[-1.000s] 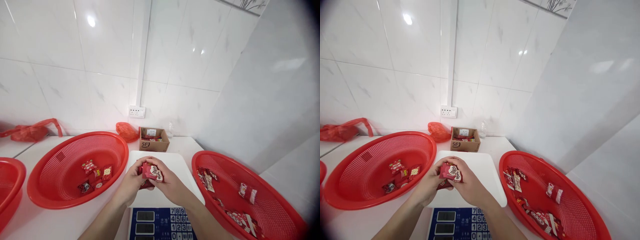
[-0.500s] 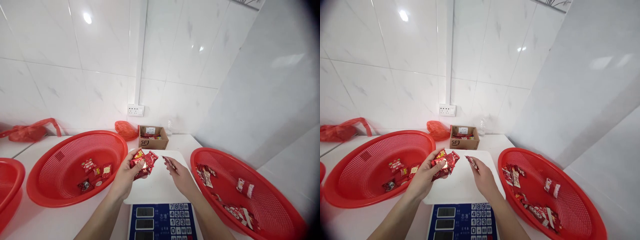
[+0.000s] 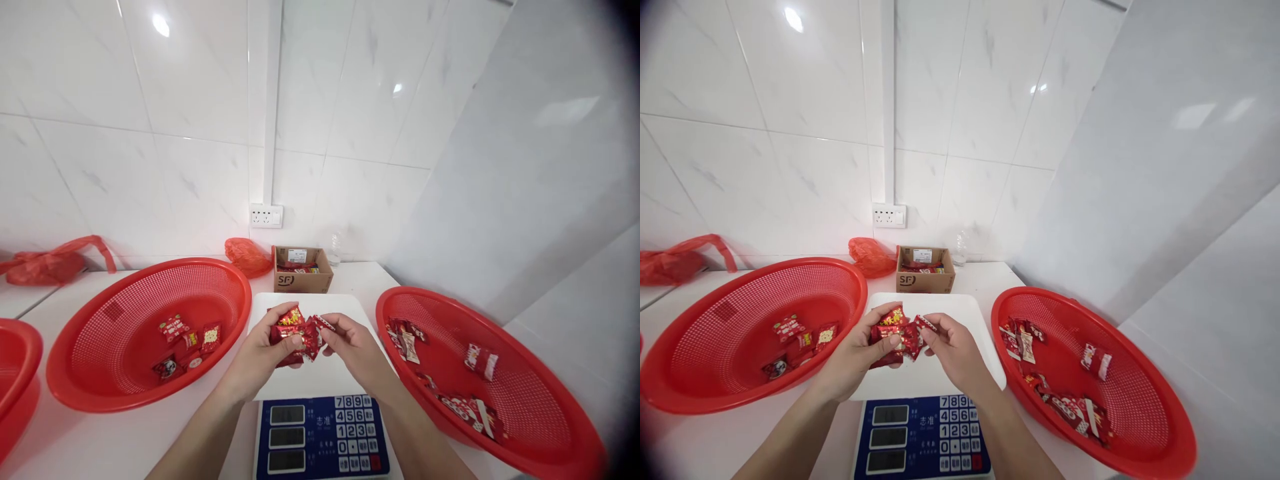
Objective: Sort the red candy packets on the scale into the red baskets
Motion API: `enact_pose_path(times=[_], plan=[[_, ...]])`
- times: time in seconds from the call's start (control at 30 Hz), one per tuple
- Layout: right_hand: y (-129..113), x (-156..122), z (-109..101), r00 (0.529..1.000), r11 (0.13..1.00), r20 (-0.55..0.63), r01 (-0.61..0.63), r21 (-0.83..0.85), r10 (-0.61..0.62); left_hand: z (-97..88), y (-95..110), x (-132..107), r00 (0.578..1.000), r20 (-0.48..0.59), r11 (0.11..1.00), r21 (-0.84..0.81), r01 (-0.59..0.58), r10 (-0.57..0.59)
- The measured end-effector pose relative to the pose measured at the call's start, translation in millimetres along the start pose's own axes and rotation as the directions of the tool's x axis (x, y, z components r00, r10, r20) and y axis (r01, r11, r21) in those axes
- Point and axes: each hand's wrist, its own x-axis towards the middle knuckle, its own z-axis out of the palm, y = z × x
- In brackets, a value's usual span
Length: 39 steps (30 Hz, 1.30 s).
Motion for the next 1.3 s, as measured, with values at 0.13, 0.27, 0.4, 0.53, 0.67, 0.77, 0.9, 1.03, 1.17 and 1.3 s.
enact_pose_path(times=[0.13,0.27,0.4,0.53,0.67,0.77,0.9,1.03,1.17,1.3], plan=[[11.4,0.8,-10.8,0.996,0.993,-0.091,-0.029,-0.118,0.019,-3.8,4.3,3.9,0.989,-0.128,0.996,-0.029,-0.082,0.077],[29.5,0.8,-25.4,0.989,0.953,-0.142,-0.083,-0.29,0.042,-11.2,13.0,6.0,0.952,-0.271,0.983,-0.071,-0.169,0.144],[43.8,2.6,-26.4,0.985,0.882,-0.158,-0.128,-0.454,0.062,-13.0,17.0,4.1,0.945,-0.289,0.982,-0.063,-0.178,0.152],[42.4,2.4,-16.0,0.993,0.82,-0.115,-0.073,-0.568,0.009,-11.5,15.2,3.9,0.954,-0.267,0.986,-0.059,-0.155,0.134],[37.0,-0.9,-4.1,0.998,0.8,0.056,0.027,-0.599,0.008,-11.4,13.9,4.6,0.961,-0.237,0.987,-0.036,-0.157,0.145],[39.2,-1.5,1.7,0.982,0.786,0.184,0.088,-0.611,0.033,-11.7,13.3,3.9,0.968,-0.209,0.99,-0.01,-0.141,0.136],[38.0,-1.3,2.7,0.977,0.789,0.21,0.112,-0.605,0.022,-10.4,11.9,2.2,0.977,-0.186,0.994,0.037,-0.101,0.107],[17.5,-7.4,2.0,0.989,0.936,0.125,0.117,-0.33,-0.08,-4.5,10.6,1.1,0.988,-0.131,0.993,0.098,-0.073,0.086],[1.3,-14.1,7.1,0.99,0.996,0.125,0.072,-0.056,-0.064,5.4,7.4,0.2,0.998,-0.05,0.991,0.133,-0.021,0.028],[7.6,-15.7,10.4,0.999,0.999,0.03,0.046,-0.017,-0.046,11.0,2.7,-0.1,1.0,-0.013,0.993,0.117,0.0,0.002]])
